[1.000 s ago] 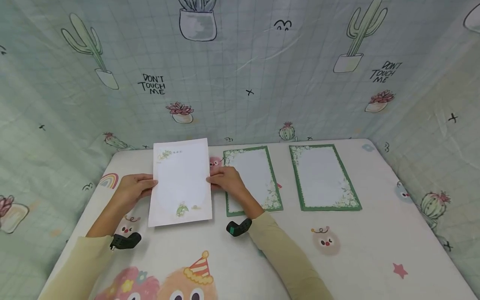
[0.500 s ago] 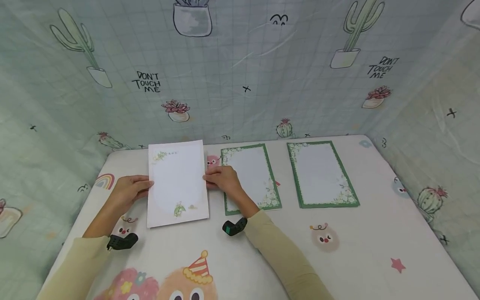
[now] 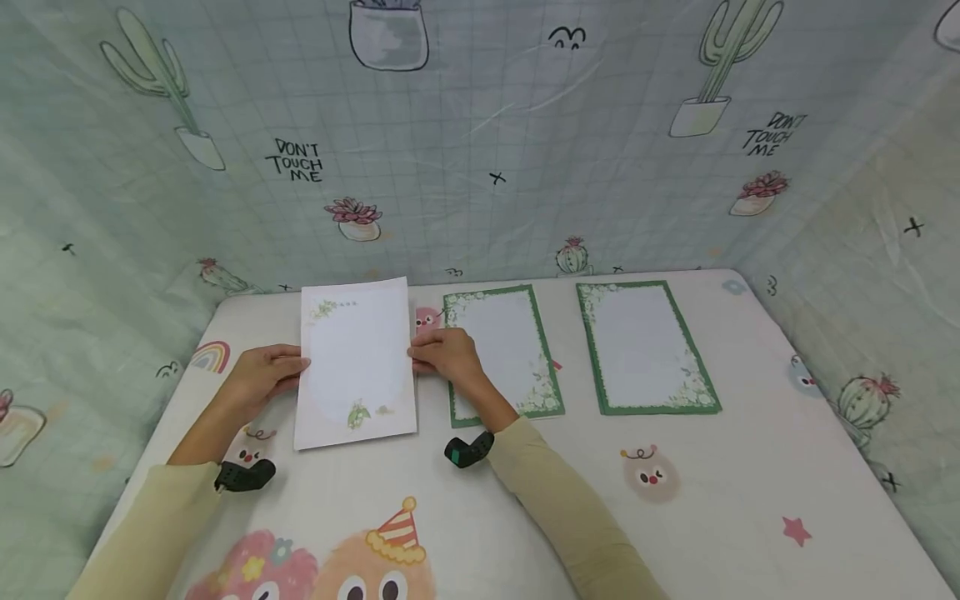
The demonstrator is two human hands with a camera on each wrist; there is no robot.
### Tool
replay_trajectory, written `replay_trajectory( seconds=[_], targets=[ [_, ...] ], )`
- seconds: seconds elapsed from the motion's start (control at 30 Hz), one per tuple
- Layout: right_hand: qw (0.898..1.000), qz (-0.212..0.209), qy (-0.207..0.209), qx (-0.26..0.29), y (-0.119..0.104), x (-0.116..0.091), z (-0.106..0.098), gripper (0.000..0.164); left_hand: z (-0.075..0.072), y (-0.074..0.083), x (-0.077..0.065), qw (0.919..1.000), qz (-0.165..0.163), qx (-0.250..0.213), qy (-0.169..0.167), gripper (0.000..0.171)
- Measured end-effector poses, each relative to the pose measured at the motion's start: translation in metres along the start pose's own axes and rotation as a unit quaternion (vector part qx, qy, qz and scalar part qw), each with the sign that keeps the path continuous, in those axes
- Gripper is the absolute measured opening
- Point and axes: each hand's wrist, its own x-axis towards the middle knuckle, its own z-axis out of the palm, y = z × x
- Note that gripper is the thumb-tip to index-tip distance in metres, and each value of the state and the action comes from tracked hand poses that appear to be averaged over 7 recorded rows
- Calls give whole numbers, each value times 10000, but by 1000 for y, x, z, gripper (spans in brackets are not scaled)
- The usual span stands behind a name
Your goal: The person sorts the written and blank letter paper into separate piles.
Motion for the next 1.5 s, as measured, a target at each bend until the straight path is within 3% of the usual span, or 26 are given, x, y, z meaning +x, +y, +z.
replay_trajectory(
  seconds=[0.23,0.4,0.93,1.13,1.27,1.5],
  targets=[
    [9993,10,78,-366,0,3,1,15,-5,-6,7,9999,-71,-95,-51,57],
    [9978,6,154,-650,1,4,1,14,-6,-6,10,9996,48,-256,-74,50],
    [9950,-307,12,-946,2,5,3,10,-1,-7,20,9976,165,634,237,50],
    [9928,-294,54,-1158,3,4,1,8,7,-8,21,9961,169,804,335,48],
    [9892,-510,15,-1377,3,4,2,8,10,-8,19,9945,40,943,456,48],
    [9822,-712,89,-1737,2,3,3,8,10,-9,18,9952,71,799,556,49]
  ],
)
